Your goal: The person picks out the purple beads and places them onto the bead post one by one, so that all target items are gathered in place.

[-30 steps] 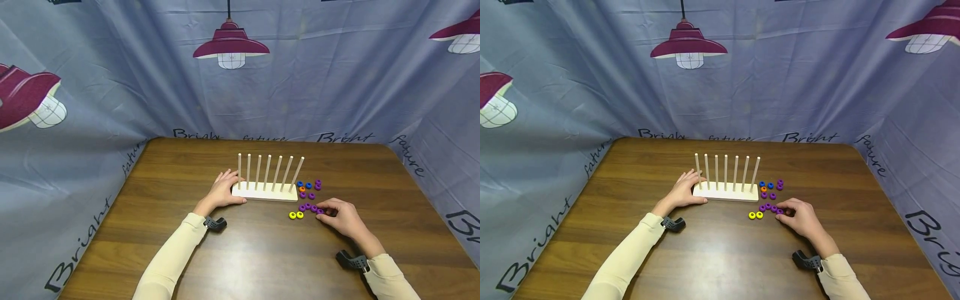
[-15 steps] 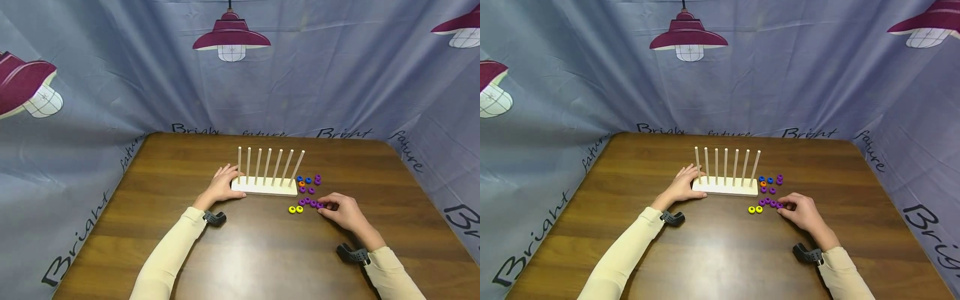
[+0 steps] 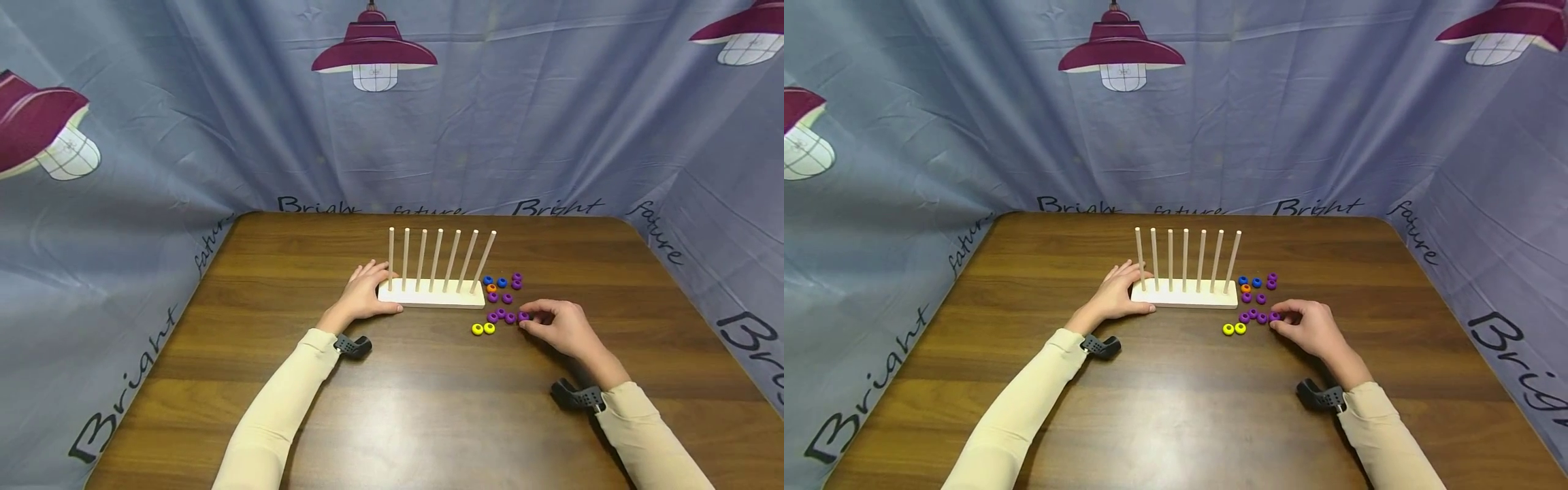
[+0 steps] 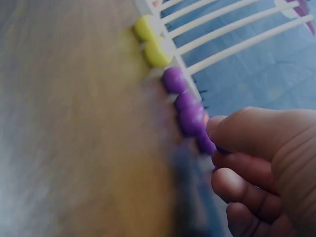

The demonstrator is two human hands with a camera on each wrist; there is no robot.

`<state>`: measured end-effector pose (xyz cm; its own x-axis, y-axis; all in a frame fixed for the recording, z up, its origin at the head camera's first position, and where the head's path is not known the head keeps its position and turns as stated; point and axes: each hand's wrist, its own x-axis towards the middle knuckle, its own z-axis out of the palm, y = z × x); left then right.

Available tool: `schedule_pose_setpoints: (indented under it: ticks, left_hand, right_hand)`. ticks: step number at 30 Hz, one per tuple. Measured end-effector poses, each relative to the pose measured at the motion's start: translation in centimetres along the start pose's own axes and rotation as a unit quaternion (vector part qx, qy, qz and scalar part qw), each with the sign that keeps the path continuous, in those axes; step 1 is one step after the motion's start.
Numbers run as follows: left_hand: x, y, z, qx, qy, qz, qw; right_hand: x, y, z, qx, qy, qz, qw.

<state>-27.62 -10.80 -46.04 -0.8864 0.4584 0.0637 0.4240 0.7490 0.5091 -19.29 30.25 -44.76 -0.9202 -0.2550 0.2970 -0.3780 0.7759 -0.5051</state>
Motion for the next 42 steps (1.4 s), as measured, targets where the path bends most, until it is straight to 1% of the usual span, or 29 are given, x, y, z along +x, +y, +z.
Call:
schedule_pose_setpoints:
  ticks: [6,14,18,24,28,34,38,42]
  left_hand:
    - [0.0,-0.1,-0.2,0.0,0.004,-0.003,1.0]
    - [0.0,-0.3,-0.2,-0.002,0.007,-0.005,1.0]
    - [0.0,-0.3,-0.1,-0.005,0.008,-0.005,0.9999]
    - [-0.1,-0.2,-0.1,0.0,0.004,-0.007,1.0]
    - [-0.2,-0.2,-0.1,0.001,0.005,-0.007,1.0]
    - [-0.1,-0.3,0.0,0.004,0.004,-0.007,1.0]
    - [-0.1,-0.2,0.0,0.005,0.002,-0.005,1.0]
    - [0.0,-0.1,0.0,0.006,0.0,-0.004,1.0]
  right_hand:
    - [0.9,-1.2,-0.9,0.024,0.03,0.006,0.9992]
    - [2.8,-2.6,-2.0,0.06,0.06,-0.006,0.9964]
    - [3.6,-3.1,-2.2,0.071,0.062,-0.007,0.9955]
    - [4.4,-3.2,-2.6,0.069,0.057,-0.009,0.9959]
    - [4.9,-3.6,-3.0,0.073,0.044,0.002,0.9964]
    - [5.5,-4.1,-3.6,0.102,0.028,0.019,0.9942]
    - [6.0,-4.2,-4.0,0.115,0.034,0.017,0.9927]
    - [6.6,-4.6,-4.6,0.123,0.04,0.007,0.9916]
